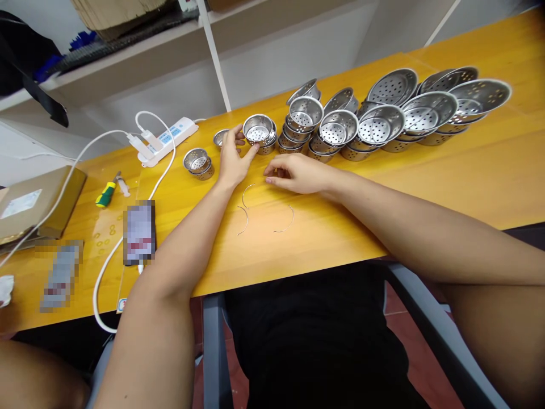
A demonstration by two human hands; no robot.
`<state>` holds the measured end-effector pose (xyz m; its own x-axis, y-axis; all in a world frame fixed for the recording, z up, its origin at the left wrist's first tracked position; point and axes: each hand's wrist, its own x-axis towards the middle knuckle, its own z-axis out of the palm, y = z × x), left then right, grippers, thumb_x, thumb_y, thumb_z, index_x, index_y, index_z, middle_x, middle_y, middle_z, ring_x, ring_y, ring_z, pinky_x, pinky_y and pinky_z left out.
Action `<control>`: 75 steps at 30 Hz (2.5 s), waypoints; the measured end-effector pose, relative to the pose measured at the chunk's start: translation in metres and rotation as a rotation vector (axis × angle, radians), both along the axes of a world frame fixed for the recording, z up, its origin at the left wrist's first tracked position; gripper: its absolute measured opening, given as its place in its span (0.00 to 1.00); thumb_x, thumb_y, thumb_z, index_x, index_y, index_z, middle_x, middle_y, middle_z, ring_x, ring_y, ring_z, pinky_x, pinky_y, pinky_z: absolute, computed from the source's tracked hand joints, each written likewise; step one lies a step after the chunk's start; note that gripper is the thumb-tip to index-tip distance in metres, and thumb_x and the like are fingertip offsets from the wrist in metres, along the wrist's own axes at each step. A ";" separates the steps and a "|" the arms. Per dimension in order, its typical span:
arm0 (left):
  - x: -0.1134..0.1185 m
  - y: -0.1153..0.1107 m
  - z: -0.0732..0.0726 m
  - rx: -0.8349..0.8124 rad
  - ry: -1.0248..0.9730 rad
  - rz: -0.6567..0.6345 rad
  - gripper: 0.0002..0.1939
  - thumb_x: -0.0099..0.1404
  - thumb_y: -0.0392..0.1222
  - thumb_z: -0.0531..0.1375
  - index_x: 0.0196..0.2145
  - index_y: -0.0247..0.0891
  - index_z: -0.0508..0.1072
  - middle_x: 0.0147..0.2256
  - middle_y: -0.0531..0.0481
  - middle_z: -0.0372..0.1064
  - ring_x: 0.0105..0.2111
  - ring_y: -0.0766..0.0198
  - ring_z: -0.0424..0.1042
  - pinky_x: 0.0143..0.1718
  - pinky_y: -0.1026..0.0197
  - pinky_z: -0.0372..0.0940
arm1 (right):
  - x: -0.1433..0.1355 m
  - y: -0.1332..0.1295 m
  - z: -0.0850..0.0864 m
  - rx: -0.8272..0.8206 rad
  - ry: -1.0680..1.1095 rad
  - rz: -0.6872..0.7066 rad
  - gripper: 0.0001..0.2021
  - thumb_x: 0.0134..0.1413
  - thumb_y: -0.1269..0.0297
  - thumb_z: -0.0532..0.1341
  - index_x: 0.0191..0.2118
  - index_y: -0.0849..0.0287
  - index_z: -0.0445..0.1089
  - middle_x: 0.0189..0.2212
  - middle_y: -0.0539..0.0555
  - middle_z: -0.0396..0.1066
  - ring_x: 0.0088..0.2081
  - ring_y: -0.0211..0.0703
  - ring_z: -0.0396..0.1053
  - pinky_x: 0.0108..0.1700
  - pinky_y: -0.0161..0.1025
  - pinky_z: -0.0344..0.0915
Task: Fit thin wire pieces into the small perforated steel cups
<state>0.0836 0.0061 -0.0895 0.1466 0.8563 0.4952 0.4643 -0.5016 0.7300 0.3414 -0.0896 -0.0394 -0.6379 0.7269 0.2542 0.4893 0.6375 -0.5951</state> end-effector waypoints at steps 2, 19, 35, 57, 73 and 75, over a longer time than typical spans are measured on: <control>0.000 0.002 -0.003 -0.009 -0.007 0.009 0.44 0.70 0.72 0.77 0.72 0.53 0.68 0.64 0.40 0.76 0.66 0.44 0.80 0.75 0.33 0.75 | 0.000 0.000 0.000 -0.001 0.001 0.003 0.14 0.75 0.54 0.67 0.51 0.58 0.85 0.45 0.61 0.87 0.41 0.53 0.79 0.46 0.47 0.69; 0.005 -0.015 0.014 0.030 0.097 -0.019 0.09 0.77 0.41 0.70 0.53 0.44 0.79 0.56 0.43 0.85 0.54 0.52 0.84 0.68 0.43 0.78 | 0.001 0.000 0.001 -0.015 -0.003 0.004 0.16 0.74 0.53 0.66 0.51 0.59 0.85 0.45 0.61 0.86 0.42 0.53 0.79 0.47 0.48 0.70; -0.015 -0.004 0.001 -0.069 0.207 0.173 0.21 0.58 0.34 0.81 0.45 0.42 0.78 0.82 0.35 0.58 0.89 0.28 0.51 0.92 0.22 0.45 | 0.007 0.000 0.004 -0.009 0.012 0.146 0.17 0.71 0.54 0.68 0.55 0.58 0.86 0.48 0.61 0.86 0.42 0.50 0.79 0.45 0.46 0.73; -0.012 -0.010 -0.006 -0.103 0.097 0.025 0.58 0.57 0.37 0.86 0.74 0.51 0.60 0.70 0.36 0.72 0.78 0.33 0.73 0.86 0.23 0.59 | 0.004 -0.044 0.045 -0.306 -0.494 0.352 0.14 0.51 0.84 0.71 0.32 0.53 0.79 0.29 0.46 0.79 0.28 0.42 0.70 0.32 0.42 0.62; -0.004 -0.015 -0.002 0.180 0.121 -0.263 0.52 0.56 0.70 0.85 0.66 0.47 0.70 0.64 0.42 0.78 0.65 0.44 0.81 0.71 0.42 0.75 | -0.022 -0.064 0.059 0.096 -0.882 0.226 0.07 0.68 0.70 0.69 0.46 0.61 0.86 0.48 0.63 0.88 0.42 0.54 0.79 0.38 0.45 0.53; -0.005 -0.014 -0.002 0.207 0.105 -0.247 0.50 0.56 0.69 0.86 0.65 0.47 0.71 0.63 0.43 0.78 0.63 0.45 0.81 0.69 0.42 0.76 | -0.017 -0.058 0.056 0.085 -0.781 0.223 0.03 0.66 0.70 0.69 0.42 0.59 0.81 0.47 0.60 0.87 0.39 0.50 0.75 0.37 0.44 0.52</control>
